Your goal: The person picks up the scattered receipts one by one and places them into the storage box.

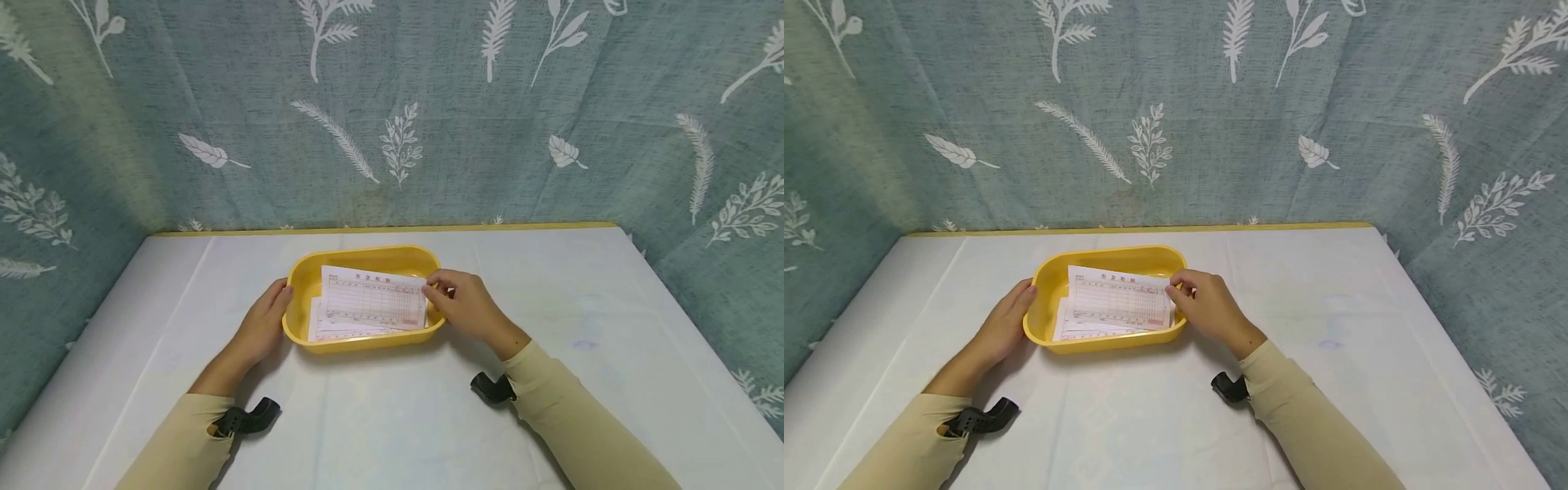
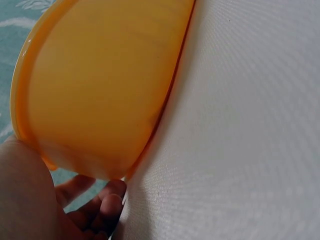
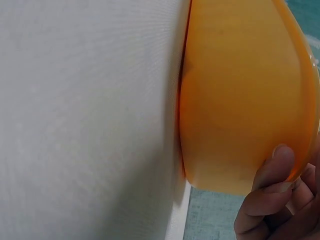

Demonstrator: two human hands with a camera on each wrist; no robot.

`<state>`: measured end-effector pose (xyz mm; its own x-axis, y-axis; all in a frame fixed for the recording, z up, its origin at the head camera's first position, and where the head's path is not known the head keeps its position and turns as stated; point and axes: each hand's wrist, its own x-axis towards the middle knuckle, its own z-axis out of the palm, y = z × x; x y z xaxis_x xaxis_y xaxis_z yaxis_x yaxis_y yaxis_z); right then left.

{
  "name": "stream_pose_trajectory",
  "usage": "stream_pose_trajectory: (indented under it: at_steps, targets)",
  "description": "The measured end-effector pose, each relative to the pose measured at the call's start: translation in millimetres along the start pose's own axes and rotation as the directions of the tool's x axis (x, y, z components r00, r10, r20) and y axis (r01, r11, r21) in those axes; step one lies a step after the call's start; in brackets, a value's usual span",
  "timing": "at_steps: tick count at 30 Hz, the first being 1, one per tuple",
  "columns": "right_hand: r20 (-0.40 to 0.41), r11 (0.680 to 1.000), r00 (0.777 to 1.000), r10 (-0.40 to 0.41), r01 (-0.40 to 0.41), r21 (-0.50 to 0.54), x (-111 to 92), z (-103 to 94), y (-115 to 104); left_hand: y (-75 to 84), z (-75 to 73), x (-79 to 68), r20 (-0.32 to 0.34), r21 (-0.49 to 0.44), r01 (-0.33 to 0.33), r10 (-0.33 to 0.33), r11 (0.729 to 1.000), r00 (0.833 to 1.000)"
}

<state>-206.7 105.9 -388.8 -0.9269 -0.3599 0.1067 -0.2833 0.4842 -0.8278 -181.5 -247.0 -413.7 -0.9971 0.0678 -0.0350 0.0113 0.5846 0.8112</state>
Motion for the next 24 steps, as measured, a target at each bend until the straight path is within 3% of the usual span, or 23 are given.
stream_pose_trajectory:
  at_steps: [11, 17, 24]
  targets:
    - [0.055, 0.964, 0.993, -0.108, 0.118, -0.238, 5.2, 1.2, 1.5, -1.2, 3.0, 8.7, -0.007, 0.0, -0.011, 0.011, 1.0, 1.0]
    - [0.068, 0.953, 0.994, -0.089, 0.104, -0.283, 6.9, 0.1, 4.7, -7.6, 5.1, 12.7, -0.001, -0.003, 0.01, -0.01, 1.0, 1.0]
    - [-0.019, 0.96, 0.999, -0.031, 0.025, -0.281, -4.7, -12.6, 4.9, -14.4, 16.1, 14.1, 0.013, -0.009, -0.005, 0.006, 1.0, 1.0]
